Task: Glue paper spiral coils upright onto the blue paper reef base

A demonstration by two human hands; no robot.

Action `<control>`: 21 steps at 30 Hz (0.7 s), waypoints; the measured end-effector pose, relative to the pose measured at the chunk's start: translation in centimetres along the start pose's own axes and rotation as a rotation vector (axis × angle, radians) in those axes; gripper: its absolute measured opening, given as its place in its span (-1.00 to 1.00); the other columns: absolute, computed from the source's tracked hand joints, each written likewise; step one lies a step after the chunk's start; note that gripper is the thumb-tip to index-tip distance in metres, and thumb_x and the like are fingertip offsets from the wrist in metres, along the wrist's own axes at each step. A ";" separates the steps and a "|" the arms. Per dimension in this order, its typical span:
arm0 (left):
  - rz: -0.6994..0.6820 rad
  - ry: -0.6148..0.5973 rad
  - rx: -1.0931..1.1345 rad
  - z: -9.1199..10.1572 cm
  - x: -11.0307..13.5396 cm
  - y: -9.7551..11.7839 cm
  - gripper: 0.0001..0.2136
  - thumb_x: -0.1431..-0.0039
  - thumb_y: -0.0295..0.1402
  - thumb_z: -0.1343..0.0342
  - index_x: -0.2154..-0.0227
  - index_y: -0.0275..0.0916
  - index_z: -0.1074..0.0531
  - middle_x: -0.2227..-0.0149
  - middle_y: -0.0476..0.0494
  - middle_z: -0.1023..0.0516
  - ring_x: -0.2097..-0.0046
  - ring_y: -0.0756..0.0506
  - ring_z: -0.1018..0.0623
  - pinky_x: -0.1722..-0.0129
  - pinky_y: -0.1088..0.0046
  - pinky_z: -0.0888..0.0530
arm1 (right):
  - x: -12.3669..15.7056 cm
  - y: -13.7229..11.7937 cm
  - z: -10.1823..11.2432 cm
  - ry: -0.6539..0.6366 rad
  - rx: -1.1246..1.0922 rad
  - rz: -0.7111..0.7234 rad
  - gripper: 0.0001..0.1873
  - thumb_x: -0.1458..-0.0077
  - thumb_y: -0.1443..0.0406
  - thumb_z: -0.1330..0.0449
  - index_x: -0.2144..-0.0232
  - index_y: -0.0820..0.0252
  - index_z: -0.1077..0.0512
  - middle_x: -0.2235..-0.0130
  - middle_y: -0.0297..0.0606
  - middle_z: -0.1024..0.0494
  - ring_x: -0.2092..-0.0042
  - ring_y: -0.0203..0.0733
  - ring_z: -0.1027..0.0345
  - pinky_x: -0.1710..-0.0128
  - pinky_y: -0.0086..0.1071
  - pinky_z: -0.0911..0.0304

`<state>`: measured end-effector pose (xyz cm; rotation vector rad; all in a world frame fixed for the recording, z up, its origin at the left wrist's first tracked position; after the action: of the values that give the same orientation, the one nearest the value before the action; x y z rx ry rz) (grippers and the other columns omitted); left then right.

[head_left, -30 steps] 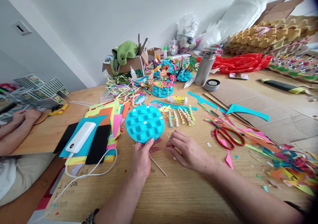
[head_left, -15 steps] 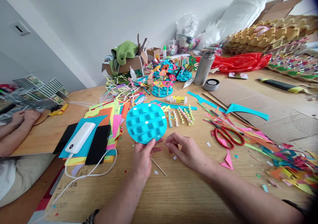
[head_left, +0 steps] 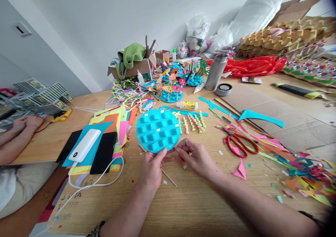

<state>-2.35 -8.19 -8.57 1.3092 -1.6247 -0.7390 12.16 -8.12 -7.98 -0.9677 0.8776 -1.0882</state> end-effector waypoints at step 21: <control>0.033 0.008 0.034 0.1 0.0 0.0 -0.73 0.15 -0.39 -0.30 0.30 -0.33 -0.55 0.23 -0.24 -0.63 0.20 -0.25 -0.61 0.46 0.45 -0.52 | 0.0 0.0 0.3 0.010 0.112 0.018 -0.84 -0.18 0.26 -0.01 0.35 0.20 -0.33 0.60 -0.38 -0.40 0.58 -0.33 -0.23 0.59 -0.45 -0.03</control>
<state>-2.48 -8.15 -8.59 1.3049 -1.6550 -0.6881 12.42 -8.10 -7.88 -0.8603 0.8236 -1.1159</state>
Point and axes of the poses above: each hand's wrist, its own x-axis away from the middle knuckle, its own z-axis out of the back of the hand, y = z × x, the point moved 3 cm from there along -x, towards the middle knuckle
